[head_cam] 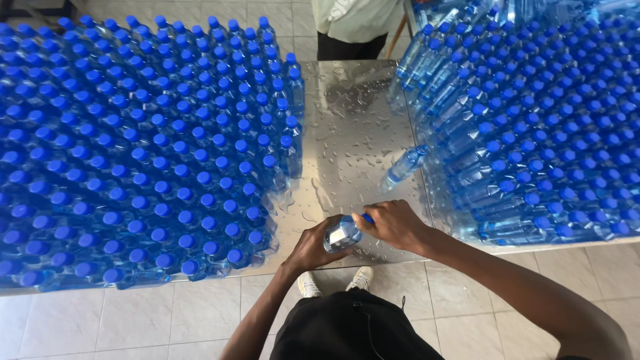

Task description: The person repeatedly picks up uncapped water bottles from a metal table, screws on blue caps, and places the capped bottles back onto the table. The action is performed one at a time in a repetitive loop.

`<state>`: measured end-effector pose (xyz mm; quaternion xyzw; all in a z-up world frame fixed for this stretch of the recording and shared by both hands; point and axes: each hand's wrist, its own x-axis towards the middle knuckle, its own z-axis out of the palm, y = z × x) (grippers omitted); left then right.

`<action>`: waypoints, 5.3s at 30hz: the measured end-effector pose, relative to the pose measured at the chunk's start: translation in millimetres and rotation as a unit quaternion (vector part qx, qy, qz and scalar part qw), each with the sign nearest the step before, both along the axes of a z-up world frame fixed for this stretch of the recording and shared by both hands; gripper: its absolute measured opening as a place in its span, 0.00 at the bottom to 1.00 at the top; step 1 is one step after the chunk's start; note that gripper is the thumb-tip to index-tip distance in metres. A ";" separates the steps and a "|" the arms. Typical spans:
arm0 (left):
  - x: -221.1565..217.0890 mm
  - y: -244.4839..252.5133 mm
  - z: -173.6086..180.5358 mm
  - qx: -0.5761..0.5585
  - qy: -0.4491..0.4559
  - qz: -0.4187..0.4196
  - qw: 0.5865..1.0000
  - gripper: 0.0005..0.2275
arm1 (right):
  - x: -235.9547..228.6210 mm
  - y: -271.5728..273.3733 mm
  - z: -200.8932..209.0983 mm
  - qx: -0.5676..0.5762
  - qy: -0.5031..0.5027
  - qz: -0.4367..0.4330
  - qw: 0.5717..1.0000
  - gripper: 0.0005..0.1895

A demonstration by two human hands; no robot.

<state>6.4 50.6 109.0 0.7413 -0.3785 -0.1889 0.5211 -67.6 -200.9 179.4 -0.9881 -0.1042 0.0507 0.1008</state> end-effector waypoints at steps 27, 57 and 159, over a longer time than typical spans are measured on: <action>4.8 -140.0 -109.8 -0.035 0.098 -0.155 0.982 0.38 | -15.9 -116.4 1.2 0.078 0.143 0.056 0.985 0.45; 25.6 -144.2 -127.9 0.001 0.191 -0.103 0.976 0.39 | 27.2 -111.5 -38.1 -0.075 0.037 0.319 0.944 0.23; -19.7 -134.6 -84.4 0.060 0.168 0.048 0.983 0.35 | -55.2 -118.7 -13.9 0.052 0.298 -0.138 0.943 0.51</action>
